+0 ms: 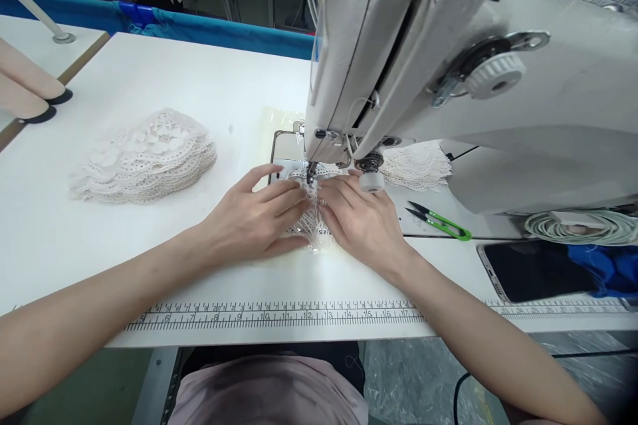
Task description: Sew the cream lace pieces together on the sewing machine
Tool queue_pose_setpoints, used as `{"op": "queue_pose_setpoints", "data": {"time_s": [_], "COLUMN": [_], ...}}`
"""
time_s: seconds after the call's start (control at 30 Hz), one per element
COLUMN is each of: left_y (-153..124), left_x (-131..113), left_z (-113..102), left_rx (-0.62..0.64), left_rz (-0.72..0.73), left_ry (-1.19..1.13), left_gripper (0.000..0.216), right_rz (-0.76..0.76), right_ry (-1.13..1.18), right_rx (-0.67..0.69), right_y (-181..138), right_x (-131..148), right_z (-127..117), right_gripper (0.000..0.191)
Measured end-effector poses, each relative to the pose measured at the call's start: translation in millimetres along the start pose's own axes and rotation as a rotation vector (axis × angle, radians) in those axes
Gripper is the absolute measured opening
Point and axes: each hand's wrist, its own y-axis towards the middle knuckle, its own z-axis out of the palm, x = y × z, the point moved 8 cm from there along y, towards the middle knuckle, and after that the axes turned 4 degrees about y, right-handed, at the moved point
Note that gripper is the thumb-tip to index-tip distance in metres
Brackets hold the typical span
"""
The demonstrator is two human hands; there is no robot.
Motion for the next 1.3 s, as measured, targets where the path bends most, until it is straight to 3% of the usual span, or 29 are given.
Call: {"op": "queue_pose_setpoints", "data": {"time_s": [0.13, 0.3, 0.43, 0.67, 1.3], "left_y": [-1.7, -0.9, -0.8, -0.7, 1.6], "left_x": [-12.0, 3.7, 2.4, -8.3, -0.3], "left_z": [-5.8, -2.3, 0.7, 2.4, 8.1], "left_rx": [-0.048, -0.037, -0.029, 0.046, 0.056], "left_rz": [0.117, -0.111, -0.135, -0.036, -0.058], "left_ry": [0.038, -0.088, -0.065, 0.126, 0.129], "left_gripper": [0.018, 0.013, 0.023, 0.027, 0.029], "right_rz": [-0.057, -0.090, -0.146, -0.253, -0.237], "right_ry": [0.139, 0.271, 0.120, 0.141, 0.098], "right_rx": [-0.007, -0.027, -0.042, -0.098, -0.091], "right_y": [-1.7, -3.3, -4.9, -5.6, -4.9], "right_x": [0.6, -0.1, 4.0, 12.8, 6.1], "right_z": [-5.0, -8.2, -8.3, -14.5, -8.4], "right_gripper": [0.016, 0.045, 0.020, 0.032, 0.032]}}
